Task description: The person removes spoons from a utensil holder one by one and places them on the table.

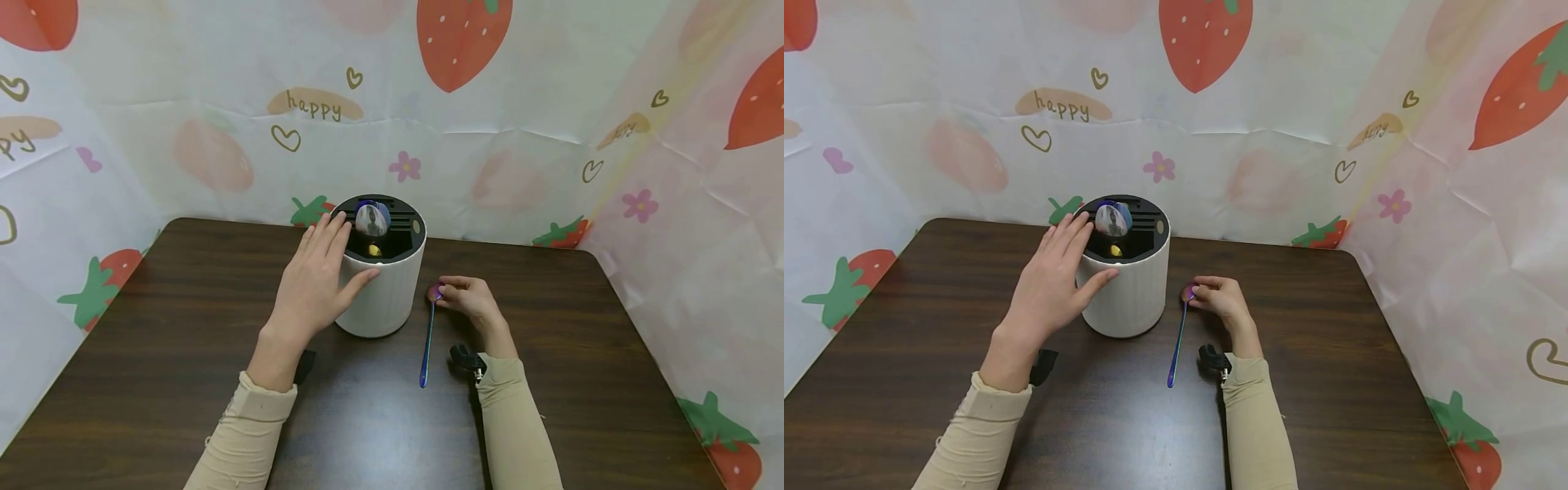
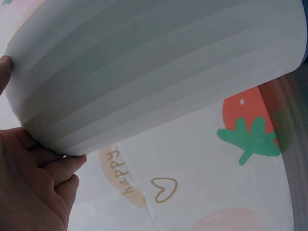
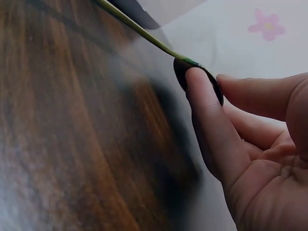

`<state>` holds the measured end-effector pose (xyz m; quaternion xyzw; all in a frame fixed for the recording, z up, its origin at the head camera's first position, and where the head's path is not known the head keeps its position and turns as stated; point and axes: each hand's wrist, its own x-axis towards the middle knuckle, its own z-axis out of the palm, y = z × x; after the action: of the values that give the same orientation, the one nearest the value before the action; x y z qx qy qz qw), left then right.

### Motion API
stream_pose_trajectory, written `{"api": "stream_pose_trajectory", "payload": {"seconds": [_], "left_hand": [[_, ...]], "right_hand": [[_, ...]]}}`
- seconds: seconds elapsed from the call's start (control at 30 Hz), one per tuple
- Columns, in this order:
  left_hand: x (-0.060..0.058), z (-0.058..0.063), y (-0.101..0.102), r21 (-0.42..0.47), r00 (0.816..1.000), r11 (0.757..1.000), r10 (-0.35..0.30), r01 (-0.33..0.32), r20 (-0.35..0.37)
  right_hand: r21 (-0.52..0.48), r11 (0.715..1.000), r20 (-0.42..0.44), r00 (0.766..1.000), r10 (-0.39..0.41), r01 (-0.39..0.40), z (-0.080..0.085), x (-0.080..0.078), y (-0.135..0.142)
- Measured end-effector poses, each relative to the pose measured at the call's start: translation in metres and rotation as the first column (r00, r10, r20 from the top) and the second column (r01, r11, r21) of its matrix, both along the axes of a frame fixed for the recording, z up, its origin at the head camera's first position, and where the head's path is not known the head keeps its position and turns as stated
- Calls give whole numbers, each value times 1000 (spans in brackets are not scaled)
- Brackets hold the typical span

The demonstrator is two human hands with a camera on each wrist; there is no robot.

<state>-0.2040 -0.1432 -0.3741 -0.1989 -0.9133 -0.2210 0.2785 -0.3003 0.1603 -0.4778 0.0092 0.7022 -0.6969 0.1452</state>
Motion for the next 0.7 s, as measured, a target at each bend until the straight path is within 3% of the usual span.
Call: {"api": "stream_pose_trajectory", "payload": {"seconds": [0.33,0.7], "left_hand": [[0,0,0,-1,1000,1000,5,-5,10],[0,0,0,-4,1000,1000,3,-3,5]], "right_hand": [[70,998,-2,1000,-1,2,0,2,-1],[235,968,-62,995,-78,91,3,2,3]]}}
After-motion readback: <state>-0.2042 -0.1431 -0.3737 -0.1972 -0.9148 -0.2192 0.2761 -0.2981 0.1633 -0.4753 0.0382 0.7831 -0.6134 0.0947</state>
